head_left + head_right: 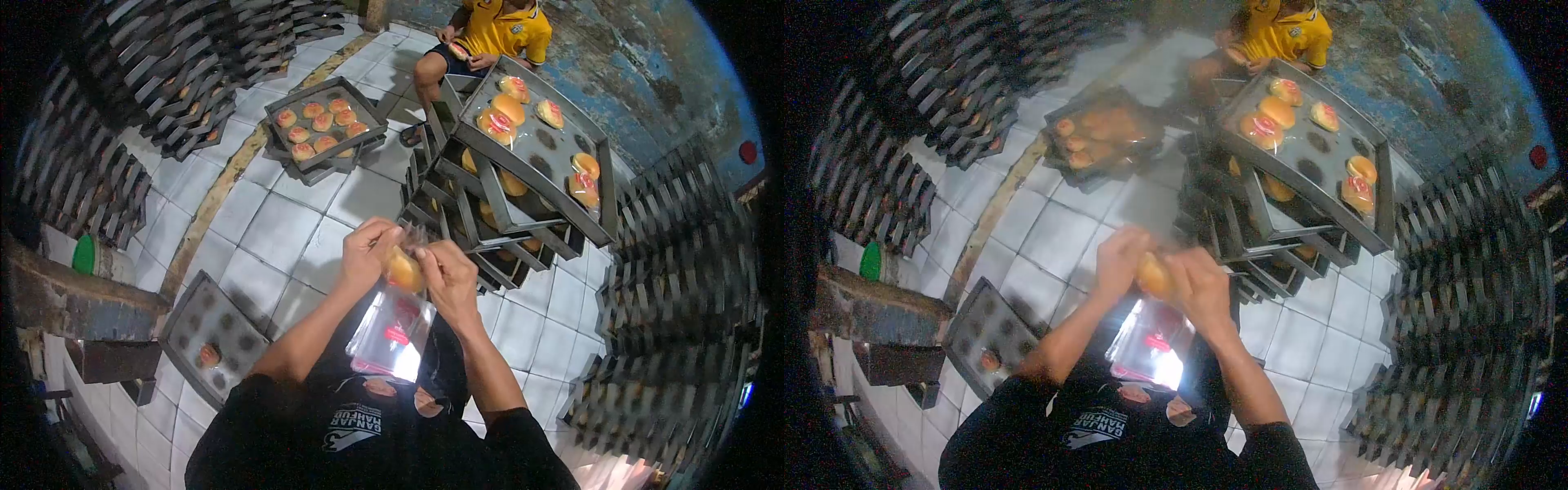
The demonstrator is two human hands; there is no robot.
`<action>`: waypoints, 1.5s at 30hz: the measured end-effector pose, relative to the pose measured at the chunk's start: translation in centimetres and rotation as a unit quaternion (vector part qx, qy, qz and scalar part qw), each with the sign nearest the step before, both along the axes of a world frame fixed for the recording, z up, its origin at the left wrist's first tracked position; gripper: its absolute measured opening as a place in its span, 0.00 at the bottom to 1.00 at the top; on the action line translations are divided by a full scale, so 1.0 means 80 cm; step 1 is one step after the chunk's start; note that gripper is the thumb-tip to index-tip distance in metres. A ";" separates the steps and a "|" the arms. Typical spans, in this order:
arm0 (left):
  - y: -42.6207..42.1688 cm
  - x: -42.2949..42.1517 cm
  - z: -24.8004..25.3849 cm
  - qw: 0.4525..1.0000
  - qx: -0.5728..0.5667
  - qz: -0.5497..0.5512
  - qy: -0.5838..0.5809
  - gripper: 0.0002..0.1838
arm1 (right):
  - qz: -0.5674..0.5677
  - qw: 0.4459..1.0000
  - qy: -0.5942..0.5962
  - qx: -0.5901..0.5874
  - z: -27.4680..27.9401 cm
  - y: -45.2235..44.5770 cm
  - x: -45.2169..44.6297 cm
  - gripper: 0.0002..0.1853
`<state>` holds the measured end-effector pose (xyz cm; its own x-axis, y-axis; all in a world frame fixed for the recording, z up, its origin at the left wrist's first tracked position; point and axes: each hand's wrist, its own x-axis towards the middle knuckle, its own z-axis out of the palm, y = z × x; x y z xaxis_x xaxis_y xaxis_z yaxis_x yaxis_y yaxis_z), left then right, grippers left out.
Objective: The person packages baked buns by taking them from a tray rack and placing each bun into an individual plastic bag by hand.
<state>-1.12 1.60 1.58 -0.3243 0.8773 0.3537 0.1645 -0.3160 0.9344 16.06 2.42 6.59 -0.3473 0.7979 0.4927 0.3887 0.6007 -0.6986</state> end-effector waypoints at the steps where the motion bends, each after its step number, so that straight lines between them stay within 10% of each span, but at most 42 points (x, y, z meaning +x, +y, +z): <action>1: -0.001 0.000 0.008 1.000 -0.016 0.008 -0.012 0.17 | 0.006 0.999 -0.008 0.045 0.021 0.000 -0.002 0.12; 4: -0.001 0.006 0.007 0.988 -0.081 0.009 -0.133 0.18 | -0.050 0.946 0.124 -0.297 0.005 0.034 0.002 0.18; 10: -0.015 0.010 0.008 0.979 -0.098 0.048 -0.171 0.16 | -0.042 0.980 0.076 -0.179 -0.006 0.033 -0.002 0.20; 14: -0.016 -0.019 -0.054 0.986 -0.065 0.148 0.029 0.14 | -0.021 0.916 0.145 -0.374 -0.047 0.043 0.031 0.19; 18: -0.083 -0.031 -0.101 0.978 -0.190 0.006 -0.089 0.12 | 0.006 0.851 0.142 -0.506 -0.160 -0.029 0.056 0.16; 22: -0.066 -0.036 -0.061 0.945 -0.263 -0.075 -0.179 0.12 | -0.014 0.723 0.312 -0.616 -0.120 -0.057 0.039 0.14; 24: -0.028 -0.028 -0.060 0.915 -0.182 -0.161 -0.321 0.08 | -0.019 0.772 0.379 -0.510 -0.072 -0.041 0.049 0.11; 26: -0.005 0.006 0.003 0.905 -0.096 -0.186 -0.370 0.10 | -0.082 0.962 0.187 -0.183 -0.045 0.009 0.092 0.09; 32: -0.043 0.021 -0.024 0.971 -0.072 -0.195 0.116 0.29 | -0.303 0.897 -0.184 0.264 0.120 0.067 0.150 0.19; 35: -0.112 0.015 -0.021 0.872 -0.027 -0.121 0.474 0.23 | -0.210 0.975 -0.059 0.038 0.062 -0.007 0.137 0.18; 38: -0.124 -0.003 -0.058 0.885 0.005 -0.177 0.430 0.16 | 0.007 0.986 -0.154 -0.064 -0.027 -0.072 0.102 0.18; 45: -0.126 -0.010 -0.069 0.852 -0.015 -0.154 0.500 0.18 | 0.052 0.956 -0.282 -0.059 -0.031 -0.079 0.106 0.26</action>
